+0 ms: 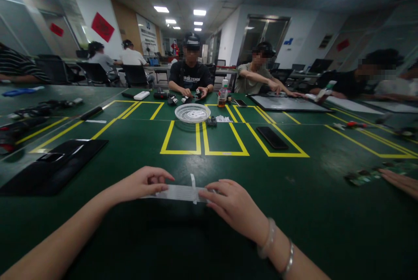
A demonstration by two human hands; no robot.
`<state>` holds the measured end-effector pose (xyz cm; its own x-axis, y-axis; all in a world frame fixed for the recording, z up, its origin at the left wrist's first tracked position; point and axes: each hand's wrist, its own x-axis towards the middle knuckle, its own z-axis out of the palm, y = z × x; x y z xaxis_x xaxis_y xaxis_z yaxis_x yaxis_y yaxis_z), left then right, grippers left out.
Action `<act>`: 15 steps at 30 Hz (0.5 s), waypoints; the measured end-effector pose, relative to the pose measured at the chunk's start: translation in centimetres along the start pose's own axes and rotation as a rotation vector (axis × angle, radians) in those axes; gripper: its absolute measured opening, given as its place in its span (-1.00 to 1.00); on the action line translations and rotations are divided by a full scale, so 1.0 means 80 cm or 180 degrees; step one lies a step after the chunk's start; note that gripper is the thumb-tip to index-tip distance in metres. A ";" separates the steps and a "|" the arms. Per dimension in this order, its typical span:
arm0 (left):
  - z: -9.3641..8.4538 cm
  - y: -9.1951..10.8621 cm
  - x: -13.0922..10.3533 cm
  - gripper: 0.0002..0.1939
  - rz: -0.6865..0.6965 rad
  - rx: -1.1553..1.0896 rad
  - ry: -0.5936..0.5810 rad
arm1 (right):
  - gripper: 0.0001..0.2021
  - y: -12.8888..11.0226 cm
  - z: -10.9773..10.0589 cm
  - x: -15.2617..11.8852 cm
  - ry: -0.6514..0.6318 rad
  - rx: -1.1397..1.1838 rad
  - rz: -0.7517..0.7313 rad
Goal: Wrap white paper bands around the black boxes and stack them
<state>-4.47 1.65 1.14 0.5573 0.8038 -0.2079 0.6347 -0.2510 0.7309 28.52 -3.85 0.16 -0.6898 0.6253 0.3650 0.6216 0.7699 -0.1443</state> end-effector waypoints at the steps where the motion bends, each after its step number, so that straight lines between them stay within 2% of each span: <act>1: -0.011 -0.012 0.000 -0.46 -0.0130 0.0370 0.0308 | -0.61 0.002 0.000 -0.001 0.0059 -0.0037 0.0048; 4: -0.051 -0.059 -0.010 -0.42 -0.0846 0.1455 0.1309 | -0.65 0.007 0.001 -0.002 0.0160 -0.0098 0.0180; 7: -0.091 -0.109 -0.036 -0.26 -0.1795 0.1840 0.1861 | -0.67 0.008 0.001 -0.002 0.0090 -0.0094 0.0266; 10: -0.116 -0.149 -0.069 -0.18 -0.2584 0.1783 0.1967 | -0.67 0.006 0.001 -0.002 -0.0022 -0.0095 0.0342; 12: -0.125 -0.166 -0.085 -0.18 -0.2860 0.1689 0.1910 | -0.68 0.006 0.001 -0.002 -0.0063 -0.0097 0.0388; 15: -0.131 -0.175 -0.097 -0.22 -0.3088 0.1647 0.1929 | -0.70 0.008 0.002 -0.003 -0.0088 -0.0108 0.0428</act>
<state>-23.29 4.58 -0.70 -0.5044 0.8594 -0.0843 0.8567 0.5102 0.0754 29.02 -3.48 -0.18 -0.6092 0.7261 0.3189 0.7210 0.6746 -0.1587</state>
